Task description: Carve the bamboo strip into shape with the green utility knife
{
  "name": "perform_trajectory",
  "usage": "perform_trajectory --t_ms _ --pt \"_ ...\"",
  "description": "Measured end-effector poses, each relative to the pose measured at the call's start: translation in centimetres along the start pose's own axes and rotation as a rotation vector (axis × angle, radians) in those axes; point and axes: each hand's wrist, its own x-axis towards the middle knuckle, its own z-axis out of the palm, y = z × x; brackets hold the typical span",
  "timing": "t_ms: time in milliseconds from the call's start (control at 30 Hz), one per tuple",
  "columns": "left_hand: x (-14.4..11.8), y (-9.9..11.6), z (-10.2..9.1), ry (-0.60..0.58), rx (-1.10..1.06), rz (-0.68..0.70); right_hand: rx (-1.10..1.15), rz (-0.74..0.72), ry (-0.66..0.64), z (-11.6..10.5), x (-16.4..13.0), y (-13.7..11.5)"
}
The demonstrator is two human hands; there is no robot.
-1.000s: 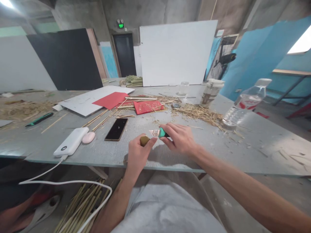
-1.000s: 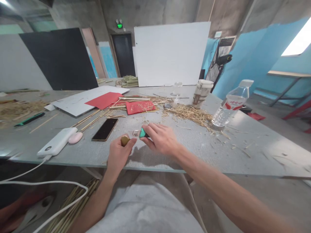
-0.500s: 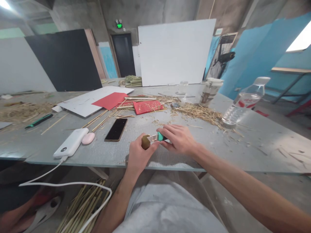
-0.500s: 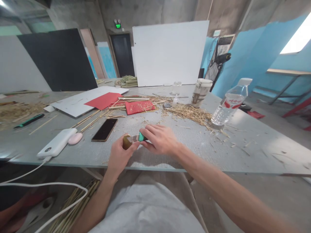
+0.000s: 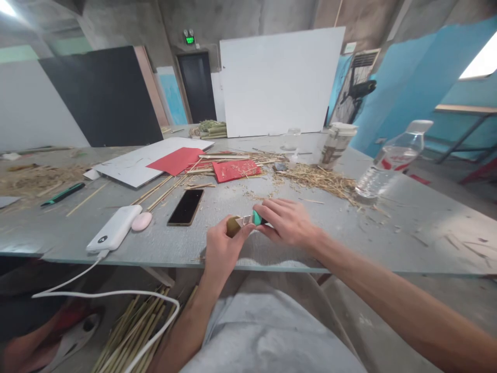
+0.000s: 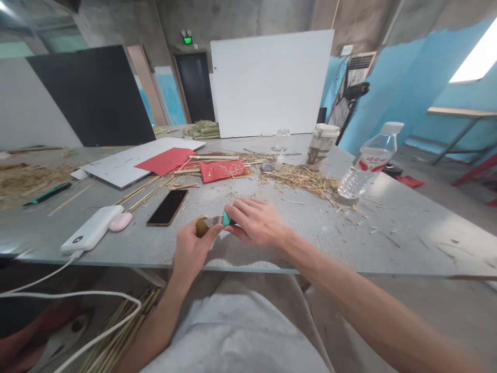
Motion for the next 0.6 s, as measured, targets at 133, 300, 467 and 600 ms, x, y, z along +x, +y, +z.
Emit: perform_trajectory --t_ms 133,300,467,600 --pt "0.1 0.01 0.18 0.019 0.003 -0.004 -0.021 0.064 0.028 0.09 0.05 -0.54" --pt "0.2 0.11 0.03 0.04 0.009 -0.02 -0.005 0.192 0.099 0.19 0.13 -0.46" --pt "0.22 0.38 -0.35 0.043 0.001 -0.045 0.06 0.118 0.055 0.19 0.02 0.1" --pt "0.19 0.34 -0.34 0.032 0.003 -0.023 0.091 0.06 0.014 0.3 0.19 -0.1"
